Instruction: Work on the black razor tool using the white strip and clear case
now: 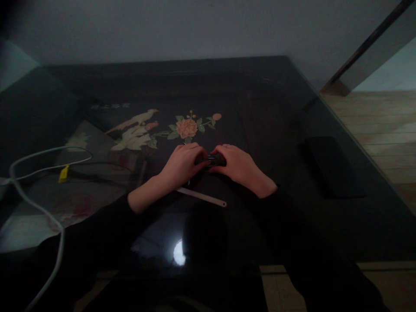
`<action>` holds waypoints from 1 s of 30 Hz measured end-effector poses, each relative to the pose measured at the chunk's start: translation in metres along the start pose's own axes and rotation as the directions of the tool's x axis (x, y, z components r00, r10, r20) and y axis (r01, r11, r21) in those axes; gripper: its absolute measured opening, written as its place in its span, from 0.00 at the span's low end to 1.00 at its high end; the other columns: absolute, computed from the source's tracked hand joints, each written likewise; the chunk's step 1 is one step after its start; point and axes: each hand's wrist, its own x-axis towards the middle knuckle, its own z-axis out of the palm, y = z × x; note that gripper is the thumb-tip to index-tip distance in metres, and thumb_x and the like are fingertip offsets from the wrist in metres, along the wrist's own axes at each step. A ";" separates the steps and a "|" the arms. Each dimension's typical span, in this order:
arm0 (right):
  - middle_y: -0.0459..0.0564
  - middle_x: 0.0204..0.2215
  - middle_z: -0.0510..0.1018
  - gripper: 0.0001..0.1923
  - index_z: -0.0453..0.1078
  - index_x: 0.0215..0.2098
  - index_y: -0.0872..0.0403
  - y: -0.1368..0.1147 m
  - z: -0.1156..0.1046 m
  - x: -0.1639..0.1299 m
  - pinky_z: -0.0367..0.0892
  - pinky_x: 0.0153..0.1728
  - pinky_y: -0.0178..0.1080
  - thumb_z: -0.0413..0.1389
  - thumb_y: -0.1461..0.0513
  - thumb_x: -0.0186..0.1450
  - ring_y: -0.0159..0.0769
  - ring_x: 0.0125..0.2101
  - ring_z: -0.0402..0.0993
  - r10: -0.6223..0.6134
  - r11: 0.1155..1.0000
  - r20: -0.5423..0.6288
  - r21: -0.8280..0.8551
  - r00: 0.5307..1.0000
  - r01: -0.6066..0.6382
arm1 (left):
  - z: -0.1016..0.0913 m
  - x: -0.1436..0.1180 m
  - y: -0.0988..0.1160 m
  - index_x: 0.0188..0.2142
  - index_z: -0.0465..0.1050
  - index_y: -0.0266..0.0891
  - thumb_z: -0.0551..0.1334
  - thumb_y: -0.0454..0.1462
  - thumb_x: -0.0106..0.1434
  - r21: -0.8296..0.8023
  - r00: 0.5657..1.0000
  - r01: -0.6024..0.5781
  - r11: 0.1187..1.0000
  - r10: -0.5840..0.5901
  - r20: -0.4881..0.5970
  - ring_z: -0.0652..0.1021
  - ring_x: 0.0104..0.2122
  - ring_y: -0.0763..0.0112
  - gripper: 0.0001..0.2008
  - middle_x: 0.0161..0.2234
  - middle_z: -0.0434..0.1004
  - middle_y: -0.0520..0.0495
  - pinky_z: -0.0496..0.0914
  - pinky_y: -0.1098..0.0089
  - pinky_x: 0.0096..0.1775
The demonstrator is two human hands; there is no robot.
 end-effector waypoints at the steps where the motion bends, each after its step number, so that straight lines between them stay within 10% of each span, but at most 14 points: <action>1: 0.51 0.35 0.77 0.17 0.72 0.42 0.53 0.000 0.000 0.000 0.61 0.33 0.39 0.67 0.56 0.57 0.42 0.34 0.72 0.000 1.000 -0.001 0.002 1.000 0.000 | 0.000 0.000 0.000 0.40 0.74 0.38 0.63 0.39 0.65 0.003 1.000 -0.003 1.000 0.003 0.003 0.77 0.41 0.61 0.06 0.38 0.77 0.46 0.64 0.63 0.42; 30: 0.50 0.34 0.77 0.19 0.73 0.43 0.54 -0.001 -0.001 0.001 0.61 0.33 0.38 0.67 0.57 0.56 0.41 0.33 0.72 0.049 0.997 0.016 0.066 0.999 -0.050 | 0.000 -0.001 0.000 0.40 0.75 0.37 0.63 0.38 0.66 0.016 1.000 -0.017 1.000 0.016 0.020 0.77 0.42 0.59 0.07 0.39 0.78 0.44 0.64 0.62 0.43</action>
